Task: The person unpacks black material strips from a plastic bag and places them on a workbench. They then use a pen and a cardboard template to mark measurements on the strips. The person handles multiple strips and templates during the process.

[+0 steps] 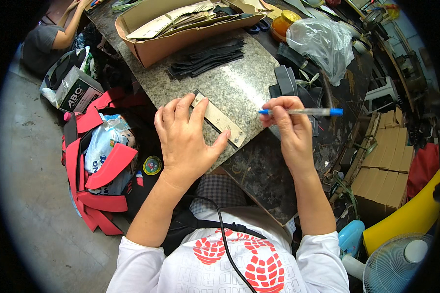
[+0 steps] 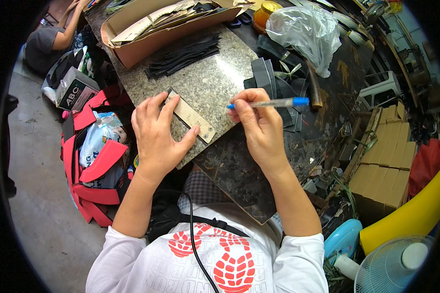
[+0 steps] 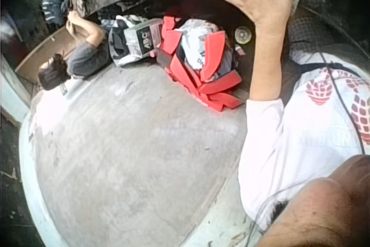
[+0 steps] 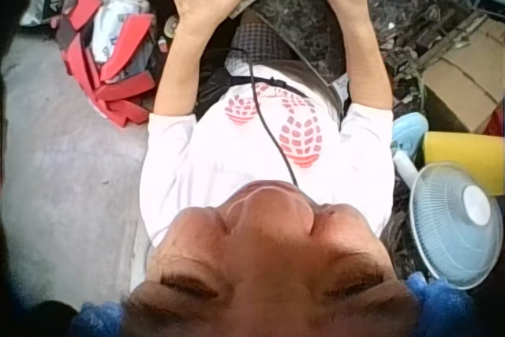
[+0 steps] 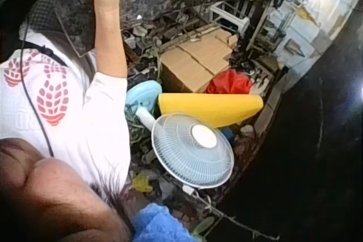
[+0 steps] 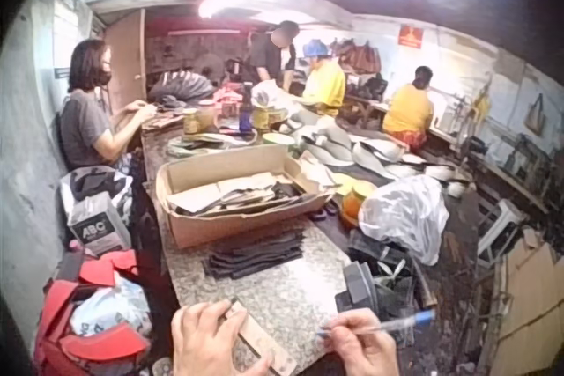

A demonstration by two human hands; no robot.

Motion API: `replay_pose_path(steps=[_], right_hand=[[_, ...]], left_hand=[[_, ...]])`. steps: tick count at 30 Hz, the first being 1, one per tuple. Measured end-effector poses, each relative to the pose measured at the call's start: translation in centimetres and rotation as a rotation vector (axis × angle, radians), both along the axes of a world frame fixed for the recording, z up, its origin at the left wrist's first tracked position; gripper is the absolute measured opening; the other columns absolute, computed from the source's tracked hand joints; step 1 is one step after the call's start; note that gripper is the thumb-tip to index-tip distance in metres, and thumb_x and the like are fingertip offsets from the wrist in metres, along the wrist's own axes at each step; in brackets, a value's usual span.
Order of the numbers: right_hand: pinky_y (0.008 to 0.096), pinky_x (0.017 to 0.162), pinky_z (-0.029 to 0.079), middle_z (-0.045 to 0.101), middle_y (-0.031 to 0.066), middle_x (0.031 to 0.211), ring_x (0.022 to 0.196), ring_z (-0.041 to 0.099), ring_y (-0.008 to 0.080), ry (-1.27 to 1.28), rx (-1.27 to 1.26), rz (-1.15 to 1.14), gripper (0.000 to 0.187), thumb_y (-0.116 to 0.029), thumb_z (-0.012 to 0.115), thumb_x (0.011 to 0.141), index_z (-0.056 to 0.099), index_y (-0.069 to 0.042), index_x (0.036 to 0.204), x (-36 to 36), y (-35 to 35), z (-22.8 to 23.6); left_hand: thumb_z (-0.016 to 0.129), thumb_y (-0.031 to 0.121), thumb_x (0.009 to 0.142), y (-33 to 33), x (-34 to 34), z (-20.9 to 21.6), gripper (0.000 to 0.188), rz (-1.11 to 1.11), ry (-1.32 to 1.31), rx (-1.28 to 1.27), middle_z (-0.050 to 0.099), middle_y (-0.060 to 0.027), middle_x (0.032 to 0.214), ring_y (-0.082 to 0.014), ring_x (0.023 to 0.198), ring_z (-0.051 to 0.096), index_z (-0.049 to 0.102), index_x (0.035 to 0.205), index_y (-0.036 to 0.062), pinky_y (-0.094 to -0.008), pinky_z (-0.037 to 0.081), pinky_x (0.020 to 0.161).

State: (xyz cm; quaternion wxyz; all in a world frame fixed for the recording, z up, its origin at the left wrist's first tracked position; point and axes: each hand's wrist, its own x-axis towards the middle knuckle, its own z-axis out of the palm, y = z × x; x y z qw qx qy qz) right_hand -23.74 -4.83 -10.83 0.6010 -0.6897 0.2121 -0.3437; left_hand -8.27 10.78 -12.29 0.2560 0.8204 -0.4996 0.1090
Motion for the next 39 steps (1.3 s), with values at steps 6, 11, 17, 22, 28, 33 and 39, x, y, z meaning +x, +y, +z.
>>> replay_pose_path(steps=[6,11,17,22,28,33,39], right_hand=[[0.0214,0.057,0.052,0.063,0.0012,0.084,0.065,0.065,0.0076,0.027,0.041,0.081,0.017,-0.018,0.064,0.106,0.062,-0.002,0.104,0.2,1.0,-1.1],[0.0221,0.057,0.052,0.063,0.0022,0.082,0.064,0.064,0.0075,0.05,-0.015,0.084,0.016,-0.018,0.064,0.106,0.061,-0.001,0.104,0.7,1.2,-1.7],[0.0257,0.057,0.052,0.064,0.0048,0.081,0.063,0.064,0.0116,0.061,0.006,0.084,0.016,-0.017,0.068,0.103,0.062,-0.002,0.101,0.7,1.3,-1.5],[0.0418,0.062,0.053,0.061,0.0135,0.081,0.071,0.066,0.035,0.149,-0.872,0.195,0.02,-0.005,0.076,0.084,0.064,-0.007,0.099,1.0,1.8,-1.2],[0.0249,0.058,0.045,0.06,-0.0006,0.082,0.066,0.057,0.0082,0.063,0.049,0.232,0.012,-0.014,0.065,0.103,0.063,-0.003,0.099,1.0,1.2,-1.1],[0.035,0.063,0.054,0.064,0.0109,0.083,0.071,0.067,0.0304,0.073,-0.689,0.3,0.015,-0.009,0.077,0.087,0.064,-0.007,0.093,1.2,2.1,-1.1],[0.0242,0.061,0.05,0.067,0.0028,0.084,0.07,0.063,0.0078,-0.045,0.409,0.35,0.018,-0.02,0.054,0.108,0.063,-0.006,0.101,0.8,0.4,-0.3]], left_hand=[[0.081,0.039,0.075,0.1,-0.1,-0.4,0.071,-0.008,-0.007,-0.018,0.054,-0.0158,0.138,-0.0372,0.131,0.045,0.062,0.134,0.0048,-0.0545,0.03,0.115],[0.079,0.039,0.076,0.0,-0.1,-0.5,0.071,-0.006,-0.015,-0.022,0.054,-0.0162,0.138,-0.0371,0.131,0.045,0.061,0.135,0.0037,-0.0543,0.029,0.116],[0.078,0.041,0.076,0.0,-0.1,-0.5,0.073,-0.006,-0.017,-0.002,0.055,-0.0162,0.137,-0.0364,0.13,0.046,0.06,0.136,0.0034,-0.0541,0.029,0.116],[0.079,0.045,0.074,-0.2,0.0,-0.6,0.073,0.003,-0.022,-0.005,0.055,-0.0143,0.135,-0.0326,0.129,0.047,0.062,0.132,0.0047,-0.0586,0.026,0.117],[0.08,0.043,0.076,-0.1,-0.1,-0.7,0.075,-0.009,0.0,-0.027,0.055,-0.0151,0.136,-0.0348,0.13,0.047,0.06,0.137,0.0047,-0.0537,0.029,0.116],[0.08,0.046,0.073,-0.3,0.1,-1.0,0.074,0.015,-0.026,-0.009,0.056,-0.0129,0.135,-0.0316,0.13,0.047,0.062,0.133,0.0065,-0.0571,0.027,0.117],[0.08,0.047,0.074,-0.1,0.0,-1.0,0.074,0.01,-0.012,0.003,0.055,-0.013,0.136,-0.0314,0.131,0.046,0.062,0.134,0.0068,-0.0573,0.026,0.117]])
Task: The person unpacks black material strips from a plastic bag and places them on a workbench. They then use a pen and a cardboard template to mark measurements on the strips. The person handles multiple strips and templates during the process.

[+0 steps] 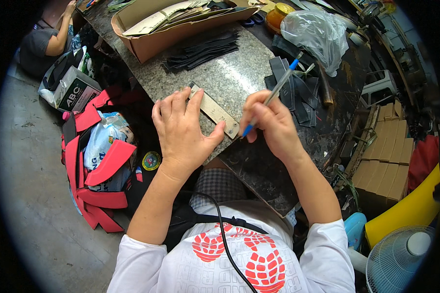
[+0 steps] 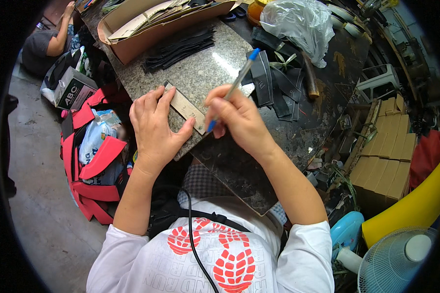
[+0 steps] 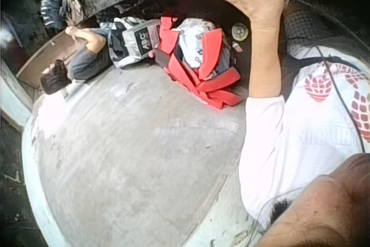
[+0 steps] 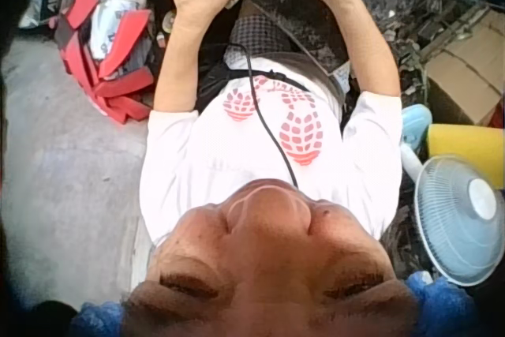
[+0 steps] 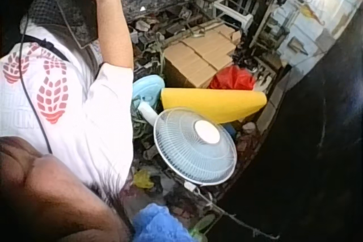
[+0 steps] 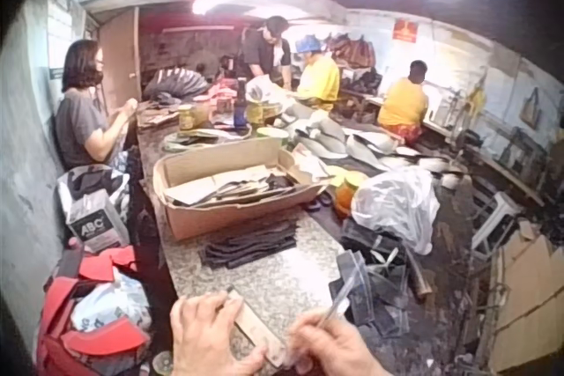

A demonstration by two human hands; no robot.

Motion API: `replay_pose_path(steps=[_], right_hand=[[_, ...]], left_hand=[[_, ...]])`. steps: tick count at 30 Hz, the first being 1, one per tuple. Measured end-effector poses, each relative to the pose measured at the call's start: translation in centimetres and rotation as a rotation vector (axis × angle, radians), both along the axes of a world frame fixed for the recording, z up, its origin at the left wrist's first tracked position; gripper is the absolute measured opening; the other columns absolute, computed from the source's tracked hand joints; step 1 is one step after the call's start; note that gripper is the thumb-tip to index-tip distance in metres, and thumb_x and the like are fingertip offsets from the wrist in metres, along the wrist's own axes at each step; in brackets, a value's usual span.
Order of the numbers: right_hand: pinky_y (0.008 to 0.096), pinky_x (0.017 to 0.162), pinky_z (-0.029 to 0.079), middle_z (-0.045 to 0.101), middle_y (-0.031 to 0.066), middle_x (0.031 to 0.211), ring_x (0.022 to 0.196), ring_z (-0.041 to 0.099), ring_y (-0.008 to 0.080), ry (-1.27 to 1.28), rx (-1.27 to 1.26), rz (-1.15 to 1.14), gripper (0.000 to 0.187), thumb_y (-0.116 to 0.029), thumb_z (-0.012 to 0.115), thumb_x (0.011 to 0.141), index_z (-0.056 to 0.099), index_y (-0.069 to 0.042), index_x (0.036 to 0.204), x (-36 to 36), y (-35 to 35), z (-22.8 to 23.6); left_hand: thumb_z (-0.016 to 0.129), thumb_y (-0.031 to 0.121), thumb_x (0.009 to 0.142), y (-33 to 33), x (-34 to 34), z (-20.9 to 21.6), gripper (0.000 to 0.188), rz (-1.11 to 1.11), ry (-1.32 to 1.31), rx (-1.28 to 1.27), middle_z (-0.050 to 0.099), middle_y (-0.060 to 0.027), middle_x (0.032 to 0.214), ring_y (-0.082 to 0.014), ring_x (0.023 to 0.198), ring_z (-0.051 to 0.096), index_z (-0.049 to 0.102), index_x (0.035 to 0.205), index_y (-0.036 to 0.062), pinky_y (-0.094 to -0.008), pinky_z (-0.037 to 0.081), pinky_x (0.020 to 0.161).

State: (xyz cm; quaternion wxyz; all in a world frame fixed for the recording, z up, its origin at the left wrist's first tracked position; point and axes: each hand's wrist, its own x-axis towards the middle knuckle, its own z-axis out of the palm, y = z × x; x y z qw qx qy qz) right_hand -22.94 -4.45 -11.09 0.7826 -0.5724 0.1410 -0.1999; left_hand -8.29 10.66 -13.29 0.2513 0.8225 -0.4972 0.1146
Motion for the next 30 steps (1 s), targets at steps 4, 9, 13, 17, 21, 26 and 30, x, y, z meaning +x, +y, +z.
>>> replay_pose_path(steps=[4,9,13,17,21,26,30], right_hand=[[0.0346,0.066,0.054,0.068,0.01,0.09,0.072,0.068,0.023,0.113,-0.824,-0.178,0.018,-0.011,0.057,0.098,0.07,-0.006,0.11,0.5,0.2,0.2],[0.0435,0.071,0.057,0.065,0.0096,0.099,0.079,0.071,0.0316,0.381,-1.397,-0.255,0.024,-0.027,0.079,0.084,0.069,-0.01,0.098,0.8,3.0,0.3],[0.0346,0.064,0.052,0.067,0.009,0.085,0.071,0.068,0.0249,0.459,-1.044,-0.231,0.022,-0.017,0.081,0.085,0.07,-0.004,0.099,0.8,2.1,0.6],[0.0268,0.064,0.047,0.066,0.0018,0.075,0.07,0.056,0.0062,0.523,-0.683,-0.204,0.018,-0.012,0.079,0.088,0.069,0.001,0.096,-0.6,0.0,0.8],[0.0361,0.066,0.052,0.072,0.0138,0.08,0.069,0.071,0.0249,0.441,-0.573,-0.176,0.021,-0.021,0.077,0.089,0.072,-0.006,0.103,-1.2,0.0,0.6],[0.0475,0.072,0.056,0.073,0.0171,0.085,0.083,0.072,0.0391,0.616,-1.003,-0.217,0.032,-0.027,0.08,0.086,0.066,-0.009,0.108,-1.6,2.3,0.9],[0.0396,0.073,0.056,0.072,0.0135,0.089,0.083,0.071,0.0299,0.593,-0.866,-0.169,0.03,-0.024,0.081,0.085,0.065,-0.006,0.104,-2.2,2.4,0.9]], left_hand=[[0.079,0.046,0.075,0.1,0.0,-0.1,0.074,-0.01,0.006,-0.011,0.054,-0.0133,0.138,-0.0316,0.132,0.046,0.06,0.135,0.0066,-0.0571,0.025,0.118],[0.073,0.041,0.086,0.2,0.3,-0.6,0.074,-0.027,0.033,-0.027,0.054,-0.0142,0.141,-0.0325,0.133,0.045,0.05,0.148,0.0059,-0.0577,0.023,0.119],[0.067,0.039,0.094,0.3,0.4,-0.9,0.076,-0.029,0.132,-0.11,0.054,-0.0147,0.142,-0.0329,0.133,0.045,0.039,0.157,0.0056,-0.0586,0.023,0.119],[0.07,0.038,0.093,0.3,0.5,-0.7,0.076,-0.044,0.071,-0.081,0.054,-0.0138,0.141,-0.0327,0.133,0.045,0.041,0.156,0.0062,-0.0599,0.024,0.118],[0.074,0.034,0.09,0.2,-0.2,-0.2,0.069,-0.011,-0.052,0.041,0.055,-0.0122,0.139,-0.0324,0.131,0.047,0.049,0.15,0.009,-0.0597,0.026,0.117],[0.076,0.02,0.086,-1.0,-0.9,0.9,0.062,-0.053,-0.073,0.021,0.06,-0.0106,0.131,-0.0316,0.123,0.054,0.056,0.144,0.0099,-0.0546,0.036,0.111],[0.069,-0.002,0.077,-2.8,-1.1,1.8,0.057,-0.266,0.097,-0.077,0.065,-0.0139,0.114,-0.0327,0.107,0.063,0.062,0.133,0.0058,-0.0428,0.051,0.093]])
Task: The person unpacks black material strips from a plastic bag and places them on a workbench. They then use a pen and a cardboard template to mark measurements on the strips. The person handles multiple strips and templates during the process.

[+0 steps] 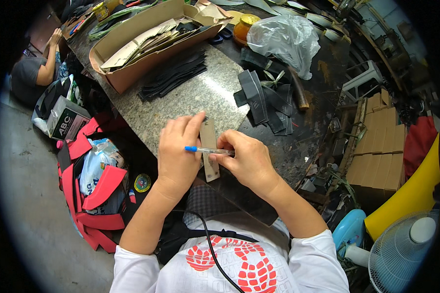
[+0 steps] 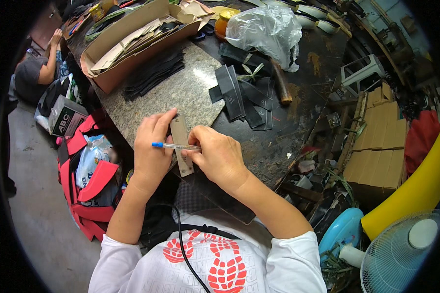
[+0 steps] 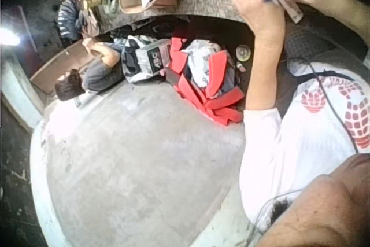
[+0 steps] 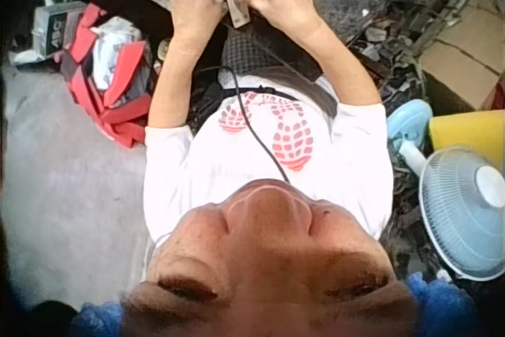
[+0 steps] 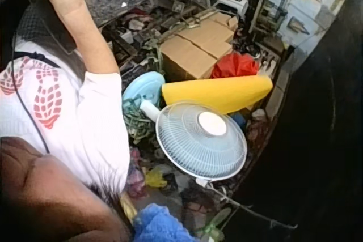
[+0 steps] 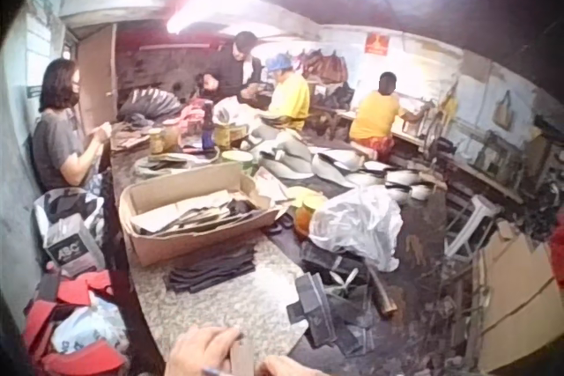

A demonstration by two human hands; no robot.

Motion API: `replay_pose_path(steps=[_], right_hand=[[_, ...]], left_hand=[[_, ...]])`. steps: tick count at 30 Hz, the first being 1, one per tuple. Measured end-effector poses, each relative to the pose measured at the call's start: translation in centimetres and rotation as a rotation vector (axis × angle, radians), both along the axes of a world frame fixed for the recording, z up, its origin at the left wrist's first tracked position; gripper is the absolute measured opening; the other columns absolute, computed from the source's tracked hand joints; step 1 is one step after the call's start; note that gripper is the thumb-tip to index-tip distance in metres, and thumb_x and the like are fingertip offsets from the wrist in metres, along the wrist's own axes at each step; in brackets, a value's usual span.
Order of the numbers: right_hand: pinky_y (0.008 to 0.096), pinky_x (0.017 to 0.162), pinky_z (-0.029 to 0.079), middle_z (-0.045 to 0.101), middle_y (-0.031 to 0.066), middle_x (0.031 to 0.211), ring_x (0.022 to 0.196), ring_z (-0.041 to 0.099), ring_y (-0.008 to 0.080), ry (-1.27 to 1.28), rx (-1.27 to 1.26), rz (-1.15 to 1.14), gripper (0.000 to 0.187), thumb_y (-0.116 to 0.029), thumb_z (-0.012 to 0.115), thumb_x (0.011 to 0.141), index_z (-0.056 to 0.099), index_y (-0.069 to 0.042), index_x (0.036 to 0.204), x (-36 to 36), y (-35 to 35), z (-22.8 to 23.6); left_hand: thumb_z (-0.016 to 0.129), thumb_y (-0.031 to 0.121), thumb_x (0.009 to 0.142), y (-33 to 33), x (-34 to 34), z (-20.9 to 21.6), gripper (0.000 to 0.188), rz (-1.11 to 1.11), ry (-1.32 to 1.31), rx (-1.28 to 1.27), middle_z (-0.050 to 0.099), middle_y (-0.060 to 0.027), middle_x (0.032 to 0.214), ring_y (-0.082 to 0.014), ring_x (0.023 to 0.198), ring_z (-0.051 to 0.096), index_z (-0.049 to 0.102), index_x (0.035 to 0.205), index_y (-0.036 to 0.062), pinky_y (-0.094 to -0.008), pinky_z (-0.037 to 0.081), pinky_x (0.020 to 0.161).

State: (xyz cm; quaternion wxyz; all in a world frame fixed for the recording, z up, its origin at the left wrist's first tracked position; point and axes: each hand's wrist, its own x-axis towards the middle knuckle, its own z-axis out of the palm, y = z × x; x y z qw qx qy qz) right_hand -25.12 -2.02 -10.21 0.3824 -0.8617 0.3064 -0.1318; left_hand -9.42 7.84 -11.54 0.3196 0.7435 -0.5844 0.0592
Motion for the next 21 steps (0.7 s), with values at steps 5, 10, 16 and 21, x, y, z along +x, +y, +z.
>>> replay_pose_path(steps=[5,10,16,21], right_hand=[[0.0272,0.081,0.051,0.068,0.0007,0.097,0.093,0.064,0.0087,-0.321,0.599,-0.102,0.022,-0.001,0.078,0.087,0.063,-0.004,0.103,-1.0,-1.8,-1.1],[0.0236,0.082,0.051,0.066,-0.0023,0.098,0.09,0.061,0.0051,-0.624,0.707,-0.201,0.021,0.001,0.076,0.089,0.062,-0.006,0.103,-4.3,-5.3,-0.4],[0.0253,0.07,0.049,0.066,0.0012,0.087,0.077,0.062,0.0079,-0.189,-0.078,-0.416,0.011,-0.004,0.074,0.091,0.065,-0.003,0.098,-5.6,-10.1,-1.3],[0.026,0.065,0.047,0.064,0.0017,0.083,0.071,0.058,0.0082,-0.479,-0.098,-0.462,0.009,-0.006,0.071,0.095,0.065,-0.002,0.1,-5.1,-8.9,-2.6]], left_hand=[[0.063,-0.012,0.085,-3.0,-1.6,1.0,0.051,-0.246,0.692,-0.126,0.064,-0.0144,0.112,-0.0252,0.097,0.068,0.059,0.133,0.0027,-0.0356,0.055,0.083],[0.068,-0.006,0.092,-7.4,-2.8,1.5,0.056,-0.393,1.152,-0.187,0.056,-0.0115,0.123,-0.0103,0.09,0.064,0.048,0.143,0.0037,-0.0259,0.055,0.079],[0.076,0.006,0.083,-11.0,0.0,1.1,0.061,-0.161,0.086,0.031,0.064,-0.0169,0.116,-0.0369,0.107,0.063,0.053,0.14,0.0078,-0.0451,0.052,0.094],[0.076,0.007,0.083,-12.3,0.2,0.3,0.052,-0.182,0.139,0.096,0.067,-0.0141,0.097,-0.0343,0.095,0.067,0.056,0.131,0.008,-0.0455,0.053,0.084]])
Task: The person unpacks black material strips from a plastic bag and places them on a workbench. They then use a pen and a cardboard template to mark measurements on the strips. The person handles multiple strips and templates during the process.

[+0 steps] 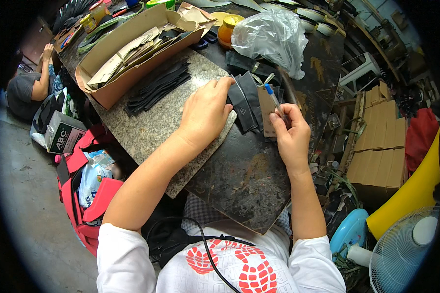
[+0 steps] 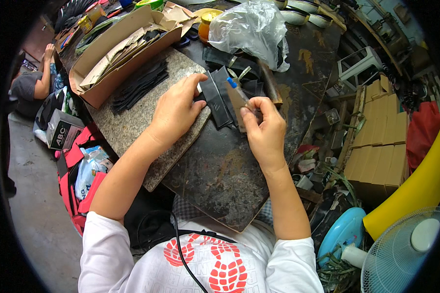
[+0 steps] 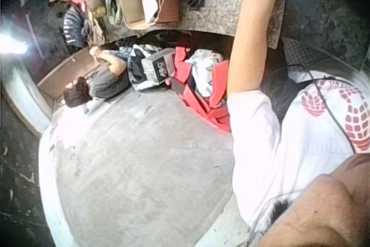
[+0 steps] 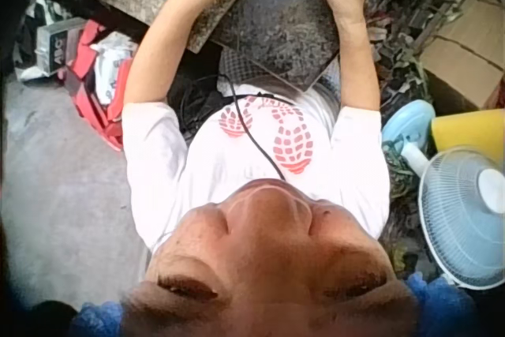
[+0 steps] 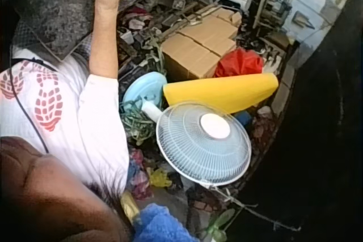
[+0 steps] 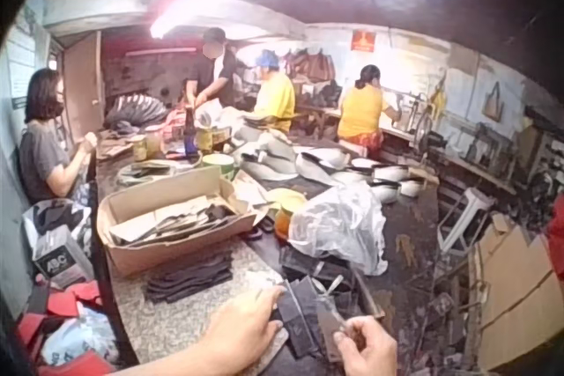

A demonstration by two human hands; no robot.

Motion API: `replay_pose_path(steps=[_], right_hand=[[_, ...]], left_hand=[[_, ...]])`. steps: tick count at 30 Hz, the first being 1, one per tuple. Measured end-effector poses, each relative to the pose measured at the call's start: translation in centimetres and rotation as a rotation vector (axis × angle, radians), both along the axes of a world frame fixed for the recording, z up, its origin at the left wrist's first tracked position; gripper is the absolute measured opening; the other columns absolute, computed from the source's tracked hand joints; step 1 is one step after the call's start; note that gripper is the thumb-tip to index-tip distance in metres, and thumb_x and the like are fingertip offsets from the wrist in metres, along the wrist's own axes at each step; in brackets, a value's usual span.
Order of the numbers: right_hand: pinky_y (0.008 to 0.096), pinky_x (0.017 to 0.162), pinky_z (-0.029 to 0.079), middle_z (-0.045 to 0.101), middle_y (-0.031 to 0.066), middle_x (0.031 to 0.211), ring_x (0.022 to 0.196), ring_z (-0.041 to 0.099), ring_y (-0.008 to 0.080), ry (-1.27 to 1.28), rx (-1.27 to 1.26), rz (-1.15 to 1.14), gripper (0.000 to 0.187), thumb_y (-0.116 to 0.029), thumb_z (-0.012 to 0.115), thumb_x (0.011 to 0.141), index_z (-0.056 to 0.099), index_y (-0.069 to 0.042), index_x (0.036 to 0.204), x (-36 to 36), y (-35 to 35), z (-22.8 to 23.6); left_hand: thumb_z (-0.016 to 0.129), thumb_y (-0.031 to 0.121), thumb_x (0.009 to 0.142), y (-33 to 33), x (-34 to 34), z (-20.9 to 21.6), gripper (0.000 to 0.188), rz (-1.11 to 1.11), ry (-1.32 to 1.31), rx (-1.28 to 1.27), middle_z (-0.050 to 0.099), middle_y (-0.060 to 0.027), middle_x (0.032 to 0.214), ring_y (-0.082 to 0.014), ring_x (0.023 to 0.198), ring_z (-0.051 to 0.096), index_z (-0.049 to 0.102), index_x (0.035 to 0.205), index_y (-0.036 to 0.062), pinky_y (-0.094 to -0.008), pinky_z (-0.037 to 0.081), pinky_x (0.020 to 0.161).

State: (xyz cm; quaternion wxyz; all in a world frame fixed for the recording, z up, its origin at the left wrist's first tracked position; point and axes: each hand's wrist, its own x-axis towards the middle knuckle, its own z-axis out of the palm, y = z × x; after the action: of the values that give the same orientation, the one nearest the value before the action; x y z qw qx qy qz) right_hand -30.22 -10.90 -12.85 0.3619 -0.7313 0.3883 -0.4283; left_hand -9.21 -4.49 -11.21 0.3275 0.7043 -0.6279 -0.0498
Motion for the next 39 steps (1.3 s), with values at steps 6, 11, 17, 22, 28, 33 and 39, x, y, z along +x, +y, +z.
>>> replay_pose_path(steps=[6,11,17,22,28,33,39], right_hand=[[0.0343,0.067,0.052,0.069,0.0122,0.084,0.074,0.071,0.0242,0.133,0.002,0.182,0.013,-0.014,0.066,0.1,0.059,-0.006,0.109,0.8,0.7,-0.2],[0.0302,0.073,0.052,0.067,0.0069,0.088,0.079,0.066,0.0172,0.177,-0.083,0.093,0.012,-0.014,0.063,0.104,0.058,-0.004,0.109,0.8,0.2,-0.4],[0.0292,0.084,0.058,0.073,0.0099,0.104,0.095,0.073,0.0157,0.08,0.064,0.278,0.016,-0.012,0.059,0.107,0.056,0.0,0.117,1.0,1.5,0.6],[0.0324,0.081,0.055,0.072,0.0123,0.097,0.09,0.071,0.0184,0.15,0.091,0.506,0.015,-0.01,0.061,0.103,0.057,-0.001,0.115,2.6,3.2,1.2],[0.0387,0.071,0.055,0.072,0.0163,0.089,0.078,0.074,0.0285,0.096,0.046,0.251,0.014,-0.014,0.062,0.102,0.058,-0.004,0.11,4.6,0.9,0.9],[0.0386,0.071,0.055,0.071,0.0163,0.086,0.077,0.073,0.0331,-0.039,-0.021,0.449,0.014,-0.015,0.063,0.101,0.059,-0.005,0.111,4.1,3.4,1.3],[0.0534,0.074,0.053,0.071,0.0227,0.089,0.088,0.07,0.0451,0.301,-0.166,0.373,0.02,-0.025,0.059,0.103,0.055,-0.008,0.112,6.3,2.4,2.0]], left_hand=[[0.067,0.0,0.083,2.1,0.4,1.3,0.048,0.052,0.163,0.167,0.062,-0.0108,0.075,-0.0318,0.074,0.065,0.056,0.129,0.007,-0.0428,0.051,0.073],[0.065,-0.001,0.081,6.6,1.4,3.1,0.054,0.073,0.252,0.317,0.06,-0.0095,0.074,-0.026,0.068,0.063,0.053,0.133,0.0073,-0.0388,0.049,0.067],[0.067,0.003,0.082,11.1,0.2,3.4,0.054,0.121,0.26,0.3,0.066,-0.0104,0.076,-0.0359,0.079,0.069,0.051,0.133,0.0088,-0.0488,0.053,0.074],[0.072,-0.002,0.081,13.3,-0.1,2.6,0.06,0.166,0.285,0.212,0.063,-0.0096,0.078,-0.0259,0.07,0.063,0.056,0.138,0.0081,-0.0374,0.051,0.068],[0.073,0.005,0.081,15.3,1.2,3.2,0.021,0.306,-0.179,0.225,0.069,-0.0127,0.09,-0.0316,0.092,0.068,0.076,0.102,0.0047,-0.0441,0.055,0.083],[0.071,0.006,0.08,15.5,1.9,3.1,0.01,0.325,-0.237,0.1,0.065,-0.0109,0.087,-0.0318,0.088,0.066,0.072,0.09,0.0063,-0.0444,0.053,0.079],[0.071,0.003,0.081,12.4,4.8,0.1,0.011,0.215,-0.197,-0.185,0.062,-0.01,0.101,-0.0326,0.099,0.062,0.067,0.091,0.0052,-0.0473,0.049,0.095]])
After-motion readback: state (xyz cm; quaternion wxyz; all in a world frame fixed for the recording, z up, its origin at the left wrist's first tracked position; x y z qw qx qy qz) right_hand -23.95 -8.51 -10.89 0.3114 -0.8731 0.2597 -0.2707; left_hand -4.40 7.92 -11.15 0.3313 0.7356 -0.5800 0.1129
